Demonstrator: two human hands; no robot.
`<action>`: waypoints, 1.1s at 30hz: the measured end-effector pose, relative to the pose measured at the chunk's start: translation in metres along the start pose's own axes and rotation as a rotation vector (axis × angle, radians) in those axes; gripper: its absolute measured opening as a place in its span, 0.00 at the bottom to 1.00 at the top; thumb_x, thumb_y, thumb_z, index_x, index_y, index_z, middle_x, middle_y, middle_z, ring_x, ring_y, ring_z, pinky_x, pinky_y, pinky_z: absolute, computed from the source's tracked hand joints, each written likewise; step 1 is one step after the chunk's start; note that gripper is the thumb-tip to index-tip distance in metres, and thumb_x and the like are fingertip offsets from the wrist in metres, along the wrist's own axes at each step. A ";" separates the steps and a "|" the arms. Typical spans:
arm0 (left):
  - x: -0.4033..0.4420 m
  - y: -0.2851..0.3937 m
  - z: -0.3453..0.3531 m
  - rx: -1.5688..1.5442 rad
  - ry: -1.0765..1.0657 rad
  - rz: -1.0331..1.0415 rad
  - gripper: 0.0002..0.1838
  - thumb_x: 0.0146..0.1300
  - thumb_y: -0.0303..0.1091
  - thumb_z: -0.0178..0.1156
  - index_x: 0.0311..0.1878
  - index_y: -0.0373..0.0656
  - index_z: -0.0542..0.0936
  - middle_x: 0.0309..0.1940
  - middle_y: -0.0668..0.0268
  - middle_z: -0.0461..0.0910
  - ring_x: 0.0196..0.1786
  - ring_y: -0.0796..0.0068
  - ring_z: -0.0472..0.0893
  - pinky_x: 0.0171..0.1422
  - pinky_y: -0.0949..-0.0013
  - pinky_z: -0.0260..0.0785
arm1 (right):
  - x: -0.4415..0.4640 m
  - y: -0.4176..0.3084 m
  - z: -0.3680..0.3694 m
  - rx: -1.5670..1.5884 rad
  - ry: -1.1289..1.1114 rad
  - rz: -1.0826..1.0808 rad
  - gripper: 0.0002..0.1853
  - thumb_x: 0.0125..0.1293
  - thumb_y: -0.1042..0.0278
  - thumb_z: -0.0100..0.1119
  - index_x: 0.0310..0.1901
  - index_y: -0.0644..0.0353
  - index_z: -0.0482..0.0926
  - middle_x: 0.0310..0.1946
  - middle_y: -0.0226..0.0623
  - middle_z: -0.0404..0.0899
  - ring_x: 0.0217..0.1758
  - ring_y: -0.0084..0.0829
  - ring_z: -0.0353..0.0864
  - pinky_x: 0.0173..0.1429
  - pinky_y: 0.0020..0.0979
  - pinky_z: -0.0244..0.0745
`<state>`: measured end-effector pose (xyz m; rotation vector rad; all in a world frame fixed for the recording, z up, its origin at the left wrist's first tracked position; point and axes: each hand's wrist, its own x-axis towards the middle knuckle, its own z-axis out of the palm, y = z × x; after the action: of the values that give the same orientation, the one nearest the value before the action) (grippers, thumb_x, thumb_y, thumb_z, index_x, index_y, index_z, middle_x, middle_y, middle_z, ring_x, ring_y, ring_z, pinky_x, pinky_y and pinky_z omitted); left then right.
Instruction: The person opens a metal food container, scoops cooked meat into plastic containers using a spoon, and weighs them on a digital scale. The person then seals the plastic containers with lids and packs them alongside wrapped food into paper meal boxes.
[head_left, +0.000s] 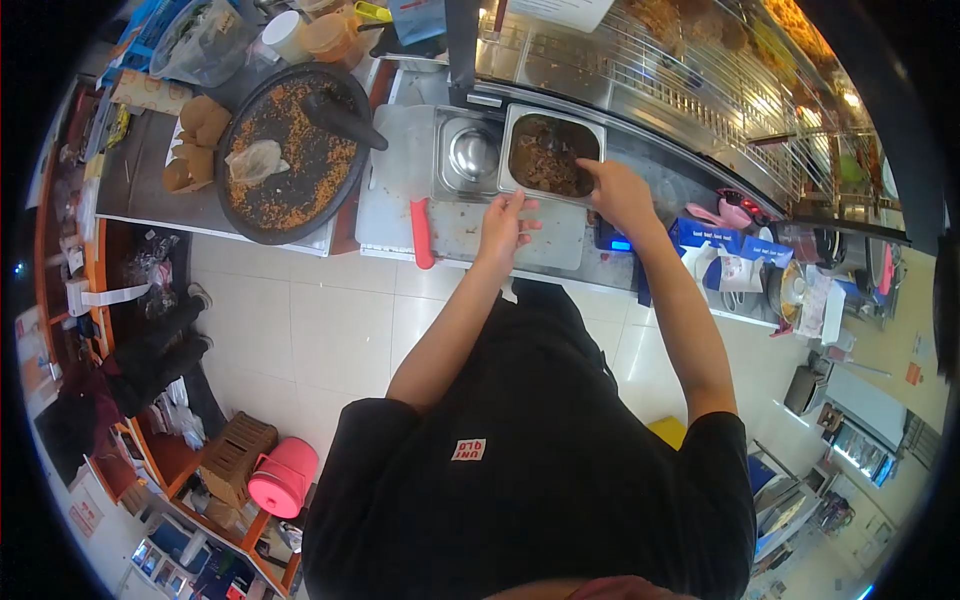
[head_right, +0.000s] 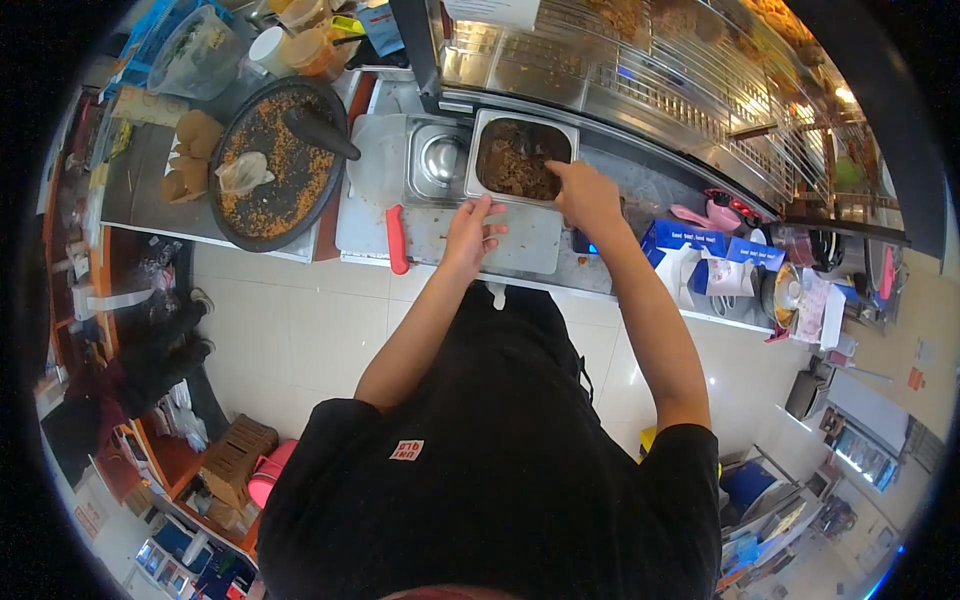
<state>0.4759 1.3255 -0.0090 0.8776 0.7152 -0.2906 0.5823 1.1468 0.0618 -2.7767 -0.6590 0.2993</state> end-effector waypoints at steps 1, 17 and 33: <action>0.003 -0.001 0.000 -0.006 -0.005 0.013 0.15 0.74 0.50 0.55 0.49 0.50 0.72 0.48 0.69 0.83 0.35 0.79 0.81 0.35 0.75 0.67 | 0.003 0.000 0.006 -0.024 -0.039 -0.035 0.25 0.56 0.73 0.54 0.57 0.49 0.83 0.42 0.49 0.84 0.49 0.50 0.83 0.53 0.48 0.77; 0.004 -0.011 -0.007 0.056 -0.020 0.037 0.13 0.74 0.49 0.56 0.49 0.50 0.74 0.46 0.70 0.84 0.34 0.81 0.81 0.33 0.77 0.66 | 0.017 0.015 -0.009 1.235 -0.594 0.525 0.24 0.65 0.75 0.48 0.63 0.62 0.77 0.24 0.24 0.74 0.19 0.14 0.60 0.20 0.24 0.54; 0.004 -0.012 -0.007 0.079 -0.025 0.087 0.14 0.74 0.49 0.56 0.47 0.48 0.74 0.44 0.70 0.84 0.34 0.81 0.82 0.34 0.78 0.66 | 0.011 0.009 0.008 1.337 -0.570 0.512 0.23 0.69 0.76 0.45 0.65 0.67 0.72 0.26 0.29 0.74 0.16 0.14 0.59 0.17 0.20 0.54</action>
<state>0.4695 1.3238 -0.0215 0.9762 0.6444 -0.2536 0.5932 1.1454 0.0495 -1.4690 0.2005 1.1388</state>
